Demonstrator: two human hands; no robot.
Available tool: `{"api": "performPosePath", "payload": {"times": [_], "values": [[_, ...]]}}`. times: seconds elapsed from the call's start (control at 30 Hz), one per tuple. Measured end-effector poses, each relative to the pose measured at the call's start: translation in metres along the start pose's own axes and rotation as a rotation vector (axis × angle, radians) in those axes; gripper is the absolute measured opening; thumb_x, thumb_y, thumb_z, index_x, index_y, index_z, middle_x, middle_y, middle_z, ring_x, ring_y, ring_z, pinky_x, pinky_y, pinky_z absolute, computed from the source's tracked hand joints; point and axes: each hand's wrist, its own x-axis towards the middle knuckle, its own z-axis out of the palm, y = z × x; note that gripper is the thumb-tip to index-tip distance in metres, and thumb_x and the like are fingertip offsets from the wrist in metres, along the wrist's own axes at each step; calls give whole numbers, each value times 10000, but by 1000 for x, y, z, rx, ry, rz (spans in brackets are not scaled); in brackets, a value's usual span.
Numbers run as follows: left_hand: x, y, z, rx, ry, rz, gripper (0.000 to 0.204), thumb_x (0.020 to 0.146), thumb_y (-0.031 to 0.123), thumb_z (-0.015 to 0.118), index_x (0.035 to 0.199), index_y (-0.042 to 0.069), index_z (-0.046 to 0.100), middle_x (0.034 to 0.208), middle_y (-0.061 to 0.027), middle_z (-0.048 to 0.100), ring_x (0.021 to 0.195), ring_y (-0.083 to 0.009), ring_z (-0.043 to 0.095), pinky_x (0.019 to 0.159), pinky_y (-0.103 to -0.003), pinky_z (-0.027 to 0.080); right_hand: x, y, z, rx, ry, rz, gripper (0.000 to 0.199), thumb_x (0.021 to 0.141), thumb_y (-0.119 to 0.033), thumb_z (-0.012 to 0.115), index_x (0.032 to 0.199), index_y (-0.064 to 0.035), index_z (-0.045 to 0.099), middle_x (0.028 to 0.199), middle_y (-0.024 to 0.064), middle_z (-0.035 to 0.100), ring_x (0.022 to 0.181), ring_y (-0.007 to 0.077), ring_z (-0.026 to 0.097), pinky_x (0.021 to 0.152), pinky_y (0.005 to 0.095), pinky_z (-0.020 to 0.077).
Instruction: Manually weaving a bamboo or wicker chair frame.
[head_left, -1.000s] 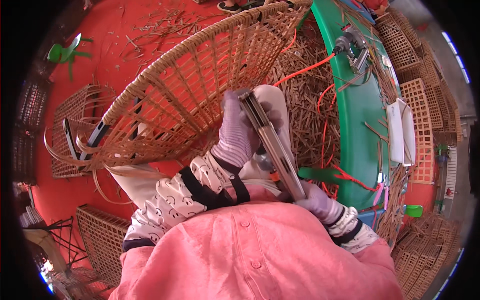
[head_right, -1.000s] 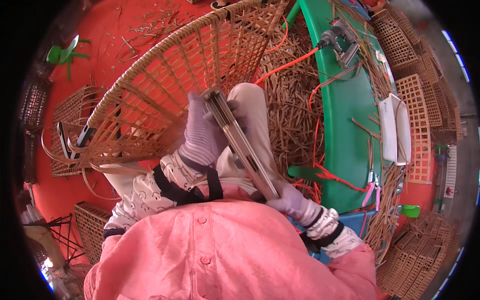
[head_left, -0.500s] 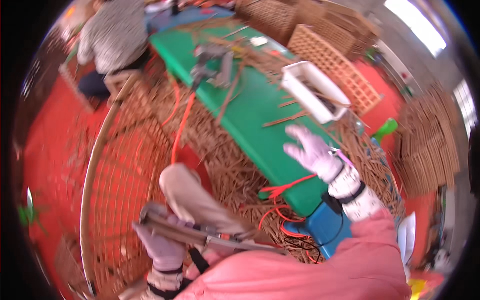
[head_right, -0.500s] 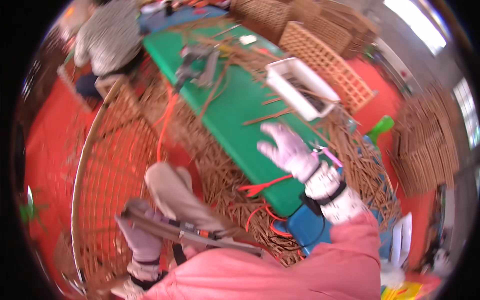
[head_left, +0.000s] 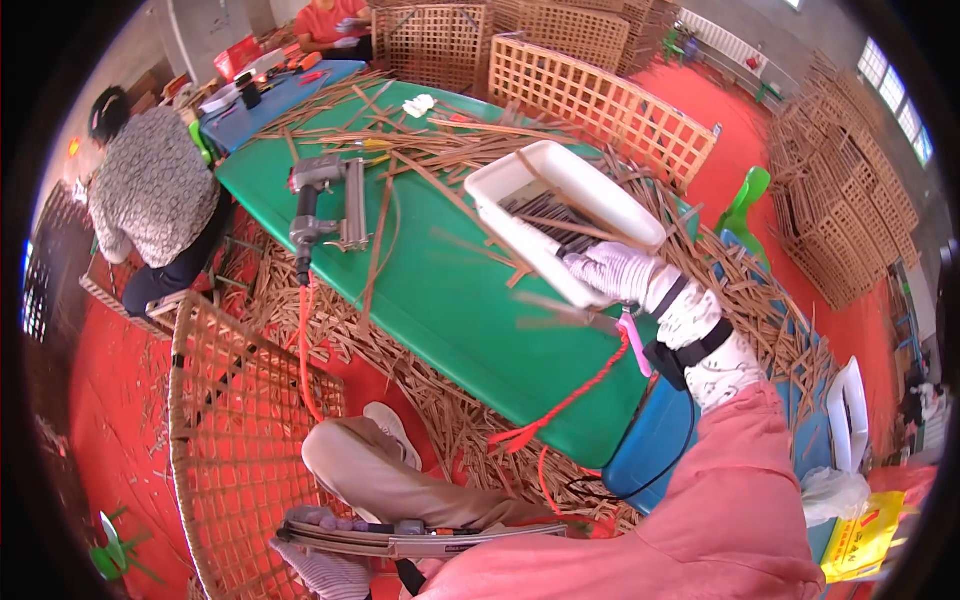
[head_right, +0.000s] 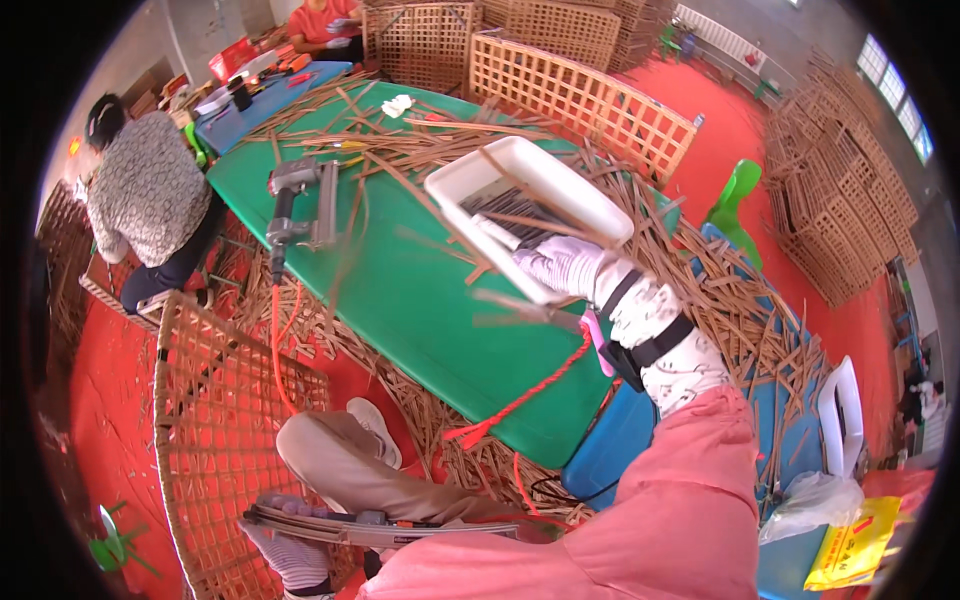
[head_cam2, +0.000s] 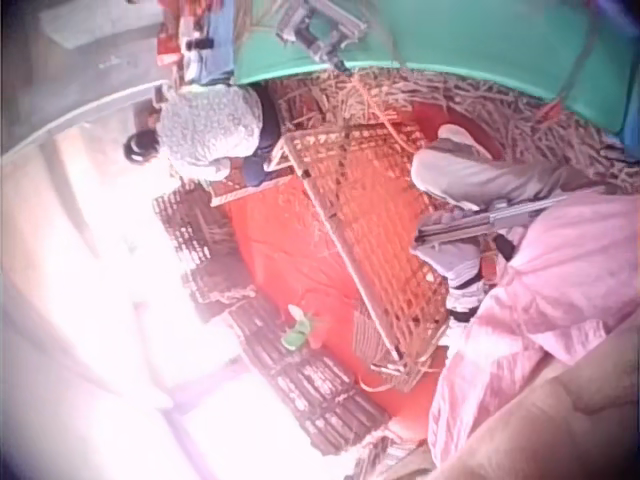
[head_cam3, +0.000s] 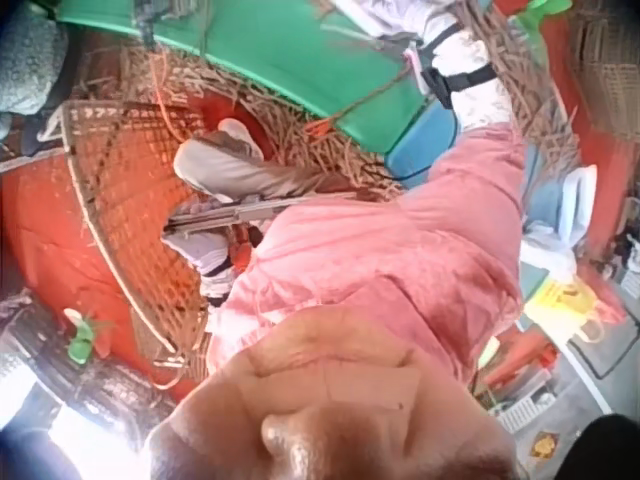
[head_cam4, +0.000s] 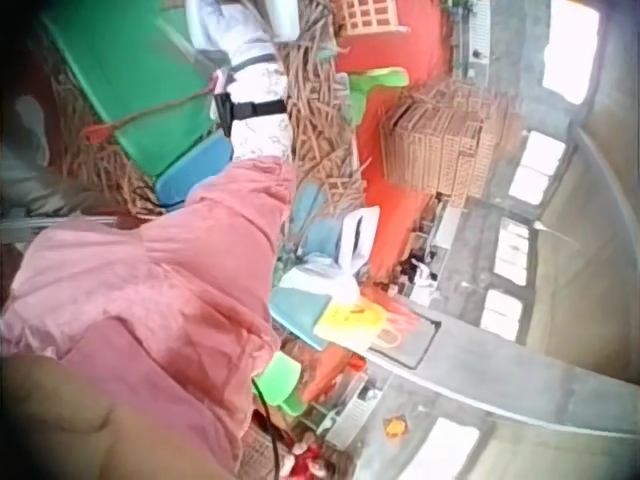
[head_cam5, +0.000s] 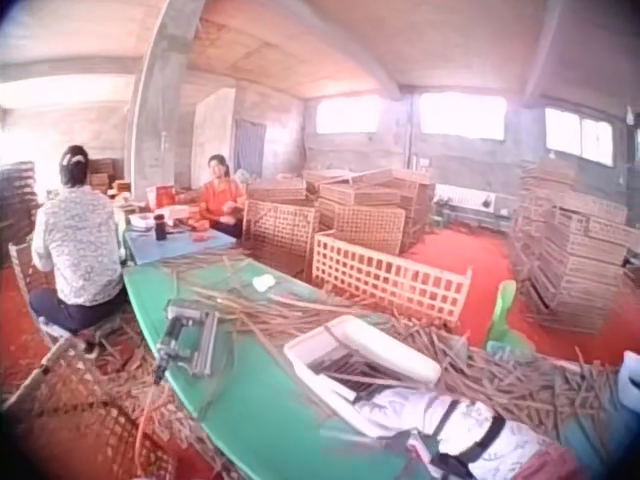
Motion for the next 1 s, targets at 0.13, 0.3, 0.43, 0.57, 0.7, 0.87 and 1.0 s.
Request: {"api": "performPosePath", "payload": {"times": [0.13, 0.3, 0.43, 0.57, 0.7, 0.87, 1.0], "values": [[9, -4, -14, 94, 19, 6, 556, 816, 675, 422, 934, 142, 521, 783, 8, 551, 707, -151, 532, 667, -371, 469, 35, 22, -35, 281, 205, 158, 232, 857, -297, 522, 894, -99, 637, 751, 109, 636, 723, 265, 616, 690, 374, 476], [8, -8, 4, 27, 76, 0, 560, 808, 680, 432, 947, 146, 527, 783, 9, 553, 699, -149, 531, 658, -363, 472, 111, 53, -38, -412, 177, 45, 187, 811, -188, 561, 981, -175, 638, 920, 74, 640, 865, 311, 600, 787, 399, 465], [4, -6, 12, 65, 154, 3, 558, 803, 678, 446, 963, 153, 544, 779, 13, 543, 703, -144, 530, 668, -357, 473, 148, 48, -12, -86, 36, 397, 320, 770, -133, 596, 1080, -205, 627, 1057, 93, 592, 1038, 289, 552, 882, 392, 446], [5, -6, 6, 107, 97, 24, 542, 808, 669, 450, 973, 160, 544, 800, 13, 536, 727, -135, 529, 675, -349, 469, 150, 49, -2, -534, 26, -23, 358, 711, -68, 622, 1061, -141, 641, 969, 116, 654, 941, 313, 613, 807, 386, 489], [6, -5, 5, 17, 78, -4, 532, 814, 662, 449, 981, 164, 532, 805, 15, 520, 732, -131, 522, 670, -346, 465, 152, 32, -6, -592, -130, 55, 346, 697, -52, 612, 1039, -97, 630, 987, 127, 645, 964, 309, 604, 812, 397, 483], [8, -5, 5, 35, -12, -11, 512, 819, 648, 457, 994, 172, 525, 791, 22, 489, 722, -129, 507, 669, -352, 462, 149, 42, -8, -535, -116, 22, 403, 699, -45, 594, 1098, -99, 594, 1029, 124, 632, 986, 304, 594, 823, 396, 475], [7, -4, 5, 60, -21, 8, 508, 821, 646, 453, 992, 172, 521, 797, 23, 490, 725, -128, 505, 666, -354, 460, 146, 38, -14, -529, -16, -18, 417, 703, -20, 578, 1097, -153, 599, 988, 101, 645, 933, 279, 612, 792, 377, 485]]}}
